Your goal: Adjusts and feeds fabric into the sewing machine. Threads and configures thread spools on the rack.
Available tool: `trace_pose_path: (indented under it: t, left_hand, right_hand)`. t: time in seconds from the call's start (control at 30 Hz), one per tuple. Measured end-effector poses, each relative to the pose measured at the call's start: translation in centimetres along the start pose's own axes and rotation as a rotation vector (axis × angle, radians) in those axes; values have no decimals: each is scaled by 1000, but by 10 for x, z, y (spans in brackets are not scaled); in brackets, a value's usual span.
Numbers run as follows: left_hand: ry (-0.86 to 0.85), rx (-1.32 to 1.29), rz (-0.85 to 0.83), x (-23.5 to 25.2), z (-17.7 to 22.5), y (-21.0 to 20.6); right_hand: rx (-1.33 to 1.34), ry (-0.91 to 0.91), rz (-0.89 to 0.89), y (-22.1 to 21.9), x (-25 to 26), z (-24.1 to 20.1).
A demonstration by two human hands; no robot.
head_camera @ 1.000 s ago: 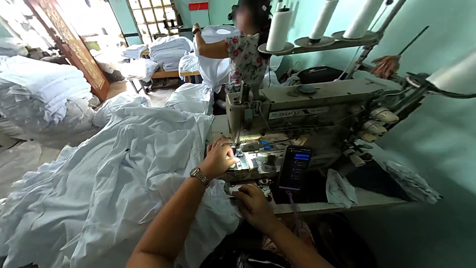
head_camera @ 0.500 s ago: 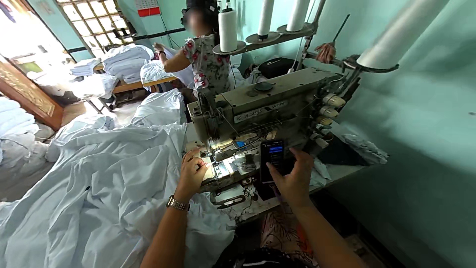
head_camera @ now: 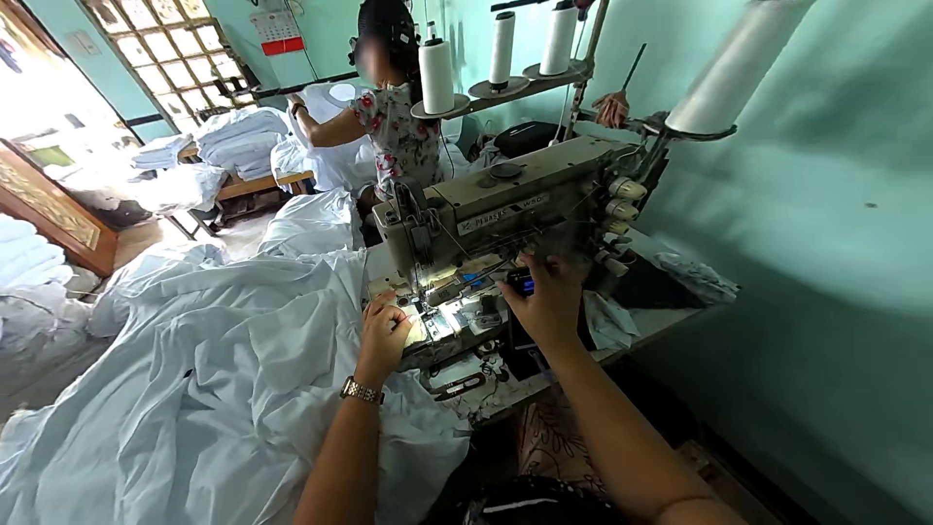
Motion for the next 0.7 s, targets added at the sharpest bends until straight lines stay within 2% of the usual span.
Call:
trace_pose_path:
  t: [0.17, 0.37, 0.47, 0.57, 0.7]
  left_hand:
    - [-10, -6, 7, -1, 0, 0]
    - [-12, -26, 23, 0, 0, -2]
    - [-7, -25, 17, 0, -3, -3]
    - [3, -20, 13, 0, -2, -3]
    - [10, -20, 7, 0, -2, -2]
  right_hand:
    - [-2, -24, -66, 1, -2, -1]
    - [73, -14, -161, 41, -9, 3]
    - [204, -82, -105, 65, -10, 24]
    - [382, -235, -35, 89, -8, 55]
    - [726, -589, -16, 88, -6, 102]
Point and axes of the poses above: each hand's wrist, its own x-axis towards the middle knuckle, its own y-axis out of the back of the hand, z = x × y, the point moved 3 cm from there along x, towards the middle knuckle, and after that the axes turned 10 degrees about -y, right-handed, at the moved point
